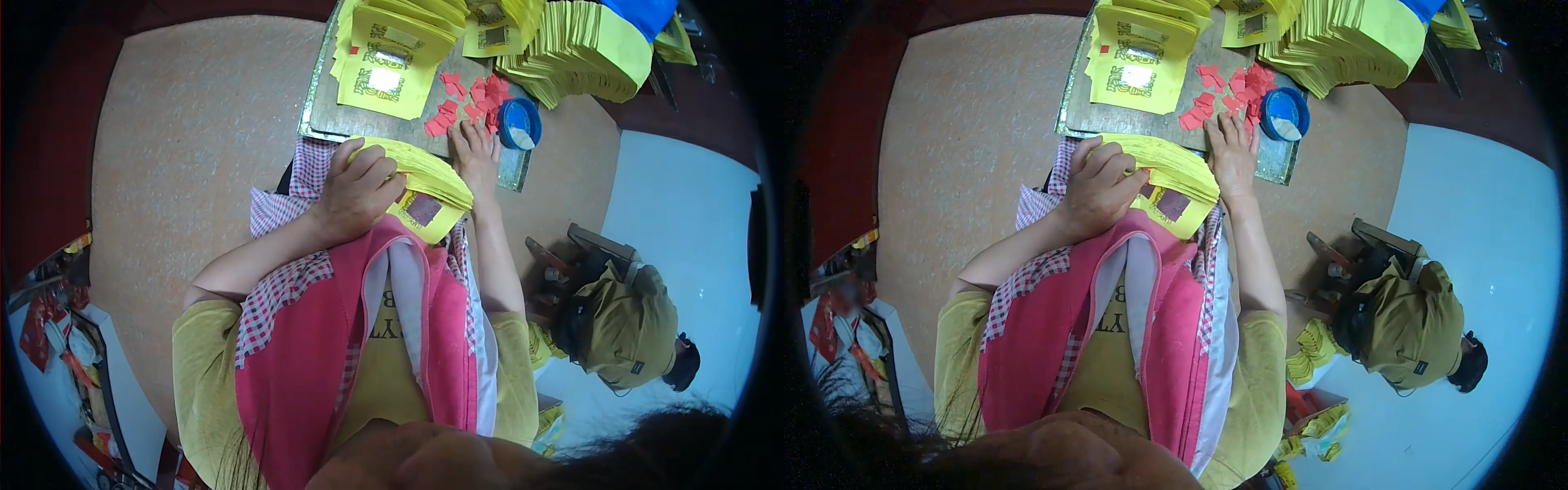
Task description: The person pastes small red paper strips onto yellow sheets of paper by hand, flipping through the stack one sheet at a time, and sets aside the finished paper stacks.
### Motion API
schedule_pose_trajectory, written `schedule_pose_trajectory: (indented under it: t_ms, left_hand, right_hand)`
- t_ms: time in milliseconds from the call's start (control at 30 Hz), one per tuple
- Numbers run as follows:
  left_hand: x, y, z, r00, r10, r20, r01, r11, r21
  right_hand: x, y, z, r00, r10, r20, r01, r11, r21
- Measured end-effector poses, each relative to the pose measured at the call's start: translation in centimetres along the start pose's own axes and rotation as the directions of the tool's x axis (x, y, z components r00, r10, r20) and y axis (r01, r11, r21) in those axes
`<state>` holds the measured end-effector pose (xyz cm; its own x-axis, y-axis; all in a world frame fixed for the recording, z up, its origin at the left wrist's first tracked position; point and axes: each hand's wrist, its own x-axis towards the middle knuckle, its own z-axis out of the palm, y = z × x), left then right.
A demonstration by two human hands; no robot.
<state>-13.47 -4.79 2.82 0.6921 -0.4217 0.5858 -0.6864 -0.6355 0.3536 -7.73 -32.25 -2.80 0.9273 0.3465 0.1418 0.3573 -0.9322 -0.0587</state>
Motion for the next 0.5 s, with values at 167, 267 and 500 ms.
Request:
schedule_pose_trajectory:
  t_ms: [167,267,500]
  left_hand:
    - [0.0,0.0,0.0,1.000,0.011,-0.007,-0.011,1.000,0.018]
    - [0.1,0.0,-0.1,1.000,0.025,-0.020,-0.024,0.999,0.024]
    - [-0.1,0.0,0.2,0.999,0.023,-0.026,-0.022,1.000,0.021]
  right_hand:
    - [-1.1,0.4,0.2,0.987,0.158,0.026,-0.159,0.960,0.232]
    - [-1.4,0.3,0.6,0.992,0.122,0.025,-0.124,0.990,0.061]
    - [1.1,1.1,-1.1,0.968,0.249,0.040,-0.252,0.959,0.133]
